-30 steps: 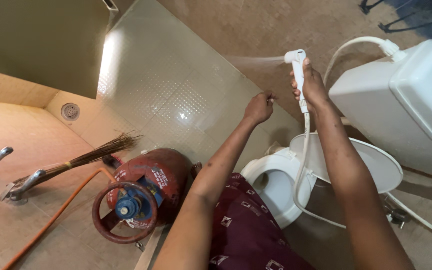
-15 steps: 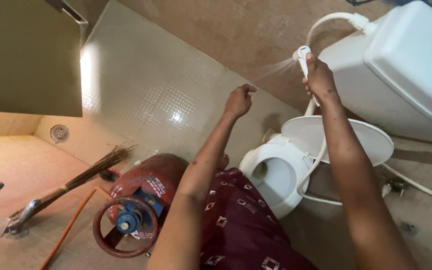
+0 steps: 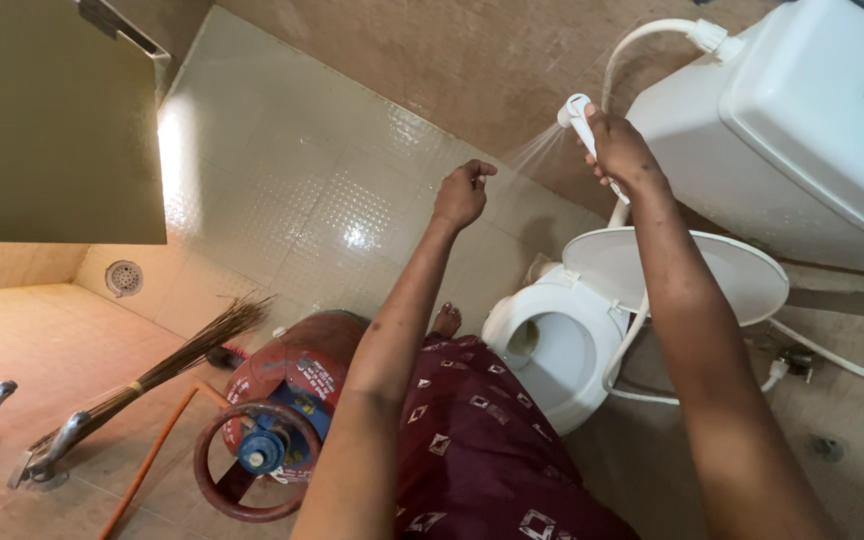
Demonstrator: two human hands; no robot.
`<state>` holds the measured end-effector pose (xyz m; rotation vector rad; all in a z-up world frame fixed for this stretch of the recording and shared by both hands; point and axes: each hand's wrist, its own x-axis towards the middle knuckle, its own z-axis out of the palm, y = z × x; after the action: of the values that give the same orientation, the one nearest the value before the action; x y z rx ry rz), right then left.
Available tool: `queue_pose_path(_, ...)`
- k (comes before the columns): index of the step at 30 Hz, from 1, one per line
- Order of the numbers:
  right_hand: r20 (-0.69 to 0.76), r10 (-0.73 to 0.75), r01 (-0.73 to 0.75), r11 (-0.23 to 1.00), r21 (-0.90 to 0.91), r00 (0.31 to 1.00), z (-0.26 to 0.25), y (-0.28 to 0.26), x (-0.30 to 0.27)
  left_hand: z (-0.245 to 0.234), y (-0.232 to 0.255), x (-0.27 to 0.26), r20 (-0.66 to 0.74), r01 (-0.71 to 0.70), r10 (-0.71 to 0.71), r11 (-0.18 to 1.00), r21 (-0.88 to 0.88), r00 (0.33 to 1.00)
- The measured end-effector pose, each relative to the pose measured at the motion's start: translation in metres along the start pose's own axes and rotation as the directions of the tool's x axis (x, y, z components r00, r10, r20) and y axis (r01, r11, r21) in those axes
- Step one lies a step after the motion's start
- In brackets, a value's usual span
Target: The person cleans a bathroom floor and toilet by scrubbing with a brush, rinsing with a mug of water, and spraying the area with a handheld bidet hose.
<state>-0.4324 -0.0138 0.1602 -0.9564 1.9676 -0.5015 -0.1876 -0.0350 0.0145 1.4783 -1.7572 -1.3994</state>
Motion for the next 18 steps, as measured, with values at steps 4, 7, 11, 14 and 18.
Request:
queue_pose_path(4, 0.008, -0.013, 0.012, 1.0, 0.014, 1.0, 0.007, -0.015, -0.002, -0.004, 0.0, -0.004, 0.001, 0.016, -0.016, 1.0, -0.009, 1.0)
queue_pose_path(7, -0.076, -0.076, 0.057, 0.974, -0.218, 0.994, 0.015, -0.029, -0.007, -0.006, 0.002, -0.009, 0.017, 0.029, -0.029, 1.0, 0.009, 0.999)
queue_pose_path(11, -0.077, -0.093, 0.072, 0.968, -0.242, 0.993, 0.019, -0.032, -0.006, -0.001, 0.008, -0.011, 0.038, 0.033, -0.033, 0.999, 0.0, 0.999)
queue_pose_path(14, -0.111, -0.213, 0.167, 0.929, -0.33, 0.971, 0.019, -0.026, 0.0, 0.003, 0.012, -0.013, 0.048, 0.041, -0.041, 0.999, 0.0, 0.998)
queue_pose_path(18, -0.052, -0.06, 0.049, 0.981, -0.19, 0.997, 0.014, -0.018, -0.004, 0.009, 0.015, -0.012, 0.081, 0.02, -0.02, 1.0, -0.001, 0.997)
